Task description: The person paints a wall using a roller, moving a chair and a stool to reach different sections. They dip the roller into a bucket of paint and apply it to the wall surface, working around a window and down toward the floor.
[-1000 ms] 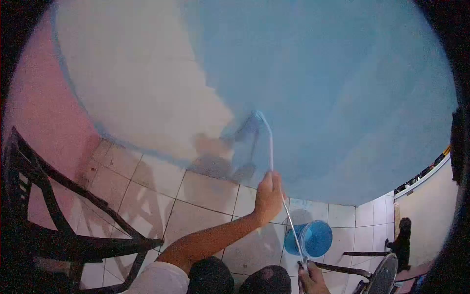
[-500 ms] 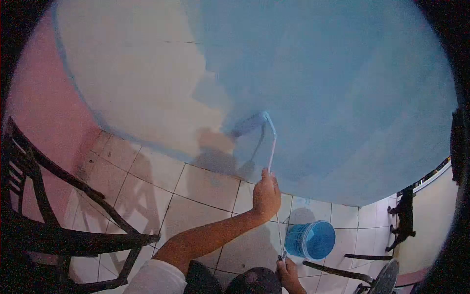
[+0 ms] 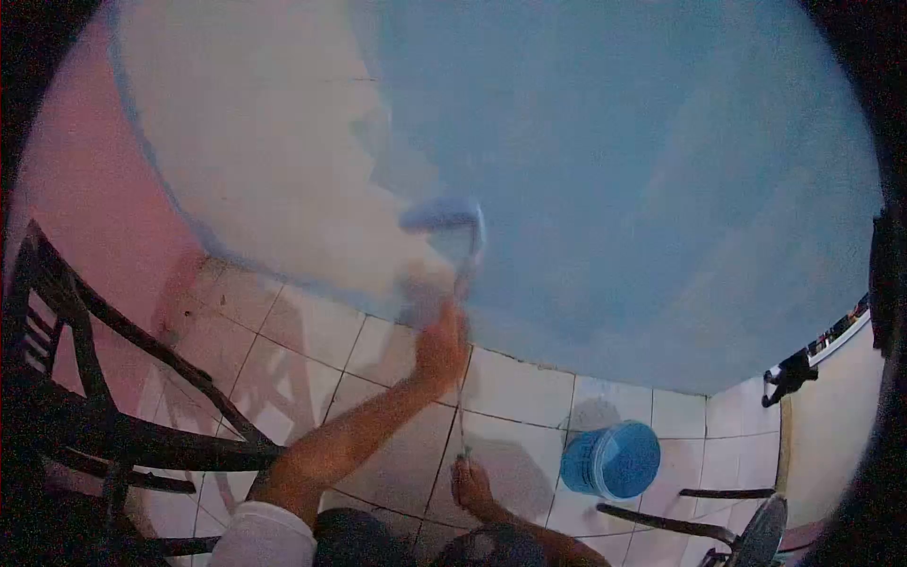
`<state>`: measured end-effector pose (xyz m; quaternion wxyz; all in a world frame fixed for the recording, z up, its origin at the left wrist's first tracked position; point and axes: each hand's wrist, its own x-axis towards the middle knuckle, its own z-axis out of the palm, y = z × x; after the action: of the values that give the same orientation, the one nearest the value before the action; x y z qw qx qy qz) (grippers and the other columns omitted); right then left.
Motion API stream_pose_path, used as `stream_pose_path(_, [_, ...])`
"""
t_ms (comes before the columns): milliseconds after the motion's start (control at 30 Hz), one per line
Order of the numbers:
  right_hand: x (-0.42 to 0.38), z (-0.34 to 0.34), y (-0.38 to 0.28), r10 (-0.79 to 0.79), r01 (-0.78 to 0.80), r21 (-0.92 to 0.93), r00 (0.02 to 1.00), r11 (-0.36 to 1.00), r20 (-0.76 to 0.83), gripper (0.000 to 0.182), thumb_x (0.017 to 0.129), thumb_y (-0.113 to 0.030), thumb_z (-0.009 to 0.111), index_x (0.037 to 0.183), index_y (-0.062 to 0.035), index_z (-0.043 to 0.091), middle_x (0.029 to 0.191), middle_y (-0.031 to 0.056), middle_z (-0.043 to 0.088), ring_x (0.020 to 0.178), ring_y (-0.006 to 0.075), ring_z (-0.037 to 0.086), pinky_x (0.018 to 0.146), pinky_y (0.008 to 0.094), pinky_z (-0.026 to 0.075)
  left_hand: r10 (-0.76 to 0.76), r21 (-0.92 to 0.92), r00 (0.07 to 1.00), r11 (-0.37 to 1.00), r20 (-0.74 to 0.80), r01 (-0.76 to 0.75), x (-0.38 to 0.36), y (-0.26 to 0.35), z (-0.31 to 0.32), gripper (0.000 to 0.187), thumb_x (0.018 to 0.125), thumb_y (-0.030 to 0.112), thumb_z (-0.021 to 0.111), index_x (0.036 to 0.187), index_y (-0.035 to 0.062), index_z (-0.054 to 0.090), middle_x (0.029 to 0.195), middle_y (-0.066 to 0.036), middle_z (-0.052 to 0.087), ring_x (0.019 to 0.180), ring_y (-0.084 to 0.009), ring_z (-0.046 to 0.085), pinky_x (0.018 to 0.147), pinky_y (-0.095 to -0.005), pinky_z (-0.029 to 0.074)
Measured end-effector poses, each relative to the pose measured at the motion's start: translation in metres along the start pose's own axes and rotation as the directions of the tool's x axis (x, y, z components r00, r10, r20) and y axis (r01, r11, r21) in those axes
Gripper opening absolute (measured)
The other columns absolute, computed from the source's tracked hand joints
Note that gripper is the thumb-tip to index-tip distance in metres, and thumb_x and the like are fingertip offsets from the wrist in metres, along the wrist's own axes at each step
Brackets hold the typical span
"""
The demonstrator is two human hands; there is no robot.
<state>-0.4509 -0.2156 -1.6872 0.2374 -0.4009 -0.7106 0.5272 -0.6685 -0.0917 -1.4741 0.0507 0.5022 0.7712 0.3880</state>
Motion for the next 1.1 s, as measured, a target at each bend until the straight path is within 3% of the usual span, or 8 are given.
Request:
stream_pose_path(133, [-0.074,0.039,0.104,-0.02,0.014,-0.03,0.976,0.999,-0.215,0.019,0.091,-0.027,0.048,0.092,-0.0089,0.049,0.067,0.0022,0.047,0.053,0.0159,0.047,0.043,0.0291,0.036,0.034,0.01,0.927,0.999,0.374,-0.04,-0.059,-0.033,0.092,0.046,0.094,0.023,0.039,0.122,-0.0127,0.035,0.067,-0.021,0.059,0.063,-0.0363,0.061,0.052,-0.0459,0.048])
stream_pose_path(333, [-0.05,0.045,0.043,-0.008,0.026,-0.295,0.998,0.955,0.063,0.042,0.086,-0.024,0.049,0.123,-0.0057,0.043,0.105,0.019,0.053,0.087,0.0346,0.055,0.067,0.0475,0.043,-0.007,0.08,1.0,0.997,-0.02,0.008,-0.023,0.004,0.022,0.042,0.091,0.018,0.043,0.122,-0.0096,0.035,0.063,-0.022,0.055,0.059,-0.0381,0.057,0.052,-0.0482,0.044])
stream_pose_path(467, [0.043,0.043,-0.014,-0.235,0.234,-0.121,0.972,0.965,0.001,0.028,0.092,-0.03,0.049,0.086,-0.0026,0.05,0.064,0.0045,0.052,0.052,0.0139,0.05,0.045,0.028,0.04,0.13,0.275,0.923,0.961,-0.362,-0.028,0.043,0.022,-0.038,0.035,0.091,0.017,0.046,0.117,-0.006,0.041,0.057,-0.014,0.054,0.049,-0.0321,0.056,0.043,-0.0419,0.043])
stream_pose_path(667, [-0.049,0.026,0.026,-0.212,0.21,-0.031,0.966,0.977,-0.145,0.03,0.09,-0.029,0.053,0.081,-0.0003,0.052,0.063,0.0059,0.05,0.052,0.0153,0.046,0.044,0.0286,0.035,0.04,0.147,0.998,0.988,0.045,-0.046,-0.031,-0.022,0.045,0.043,0.089,0.014,0.047,0.123,-0.0086,0.035,0.063,-0.017,0.056,0.053,-0.0317,0.058,0.045,-0.0413,0.046])
stream_pose_path(800, [-0.104,-0.004,0.017,0.723,-0.636,0.484,0.691,0.601,0.012,0.026,0.089,-0.024,0.053,0.088,0.0023,0.055,0.066,0.0093,0.049,0.057,0.0226,0.048,0.048,0.033,0.038,0.202,-0.047,0.814,0.976,0.545,-0.211,-0.074,-0.062,0.135,0.05,0.084,0.007,0.047,0.126,-0.0108,0.026,0.081,-0.024,0.058,0.066,-0.0318,0.062,0.054,-0.0418,0.05])
stream_pose_path(933, [-0.108,-0.006,0.036,-0.328,0.201,-0.446,0.917,0.872,-0.227,0.03,0.091,-0.027,0.049,0.088,0.0025,0.055,0.06,0.0128,0.048,0.052,0.0276,0.047,0.046,0.0362,0.036,0.48,0.14,0.831,0.836,0.282,-0.531,-0.075,-0.066,0.145,0.053,0.08,0.005,0.049,0.122,-0.0205,0.028,0.09,-0.032,0.056,0.083,-0.0407,0.059,0.068,-0.0425,0.049])
stream_pose_path(1000, [-0.093,-0.008,-0.014,0.171,-0.2,-0.146,0.967,0.969,-0.191,0.03,0.091,-0.027,0.048,0.088,0.0025,0.054,0.059,0.0156,0.049,0.052,0.0307,0.047,0.048,0.0376,0.036,0.34,0.146,0.894,0.908,0.292,-0.394,-0.065,-0.061,0.129,0.054,0.082,0.006,0.048,0.125,-0.0188,0.027,0.099,-0.032,0.053,0.092,-0.0411,0.056,0.077,-0.0432,0.046])
stream_pose_path(1100, [-0.054,-0.015,-0.031,-0.002,-0.008,-0.18,0.999,0.984,-0.054,0.03,0.09,-0.028,0.05,0.096,0.0009,0.055,0.068,0.0153,0.05,0.058,0.0259,0.05,0.054,0.0374,0.04,-0.053,0.055,0.957,0.998,0.285,0.039,-0.033,-0.027,0.051,0.055,0.086,0.01,0.046,0.131,-0.0113,0.022,0.115,-0.028,0.048,0.102,-0.0379,0.052,0.088,-0.0442,0.04])
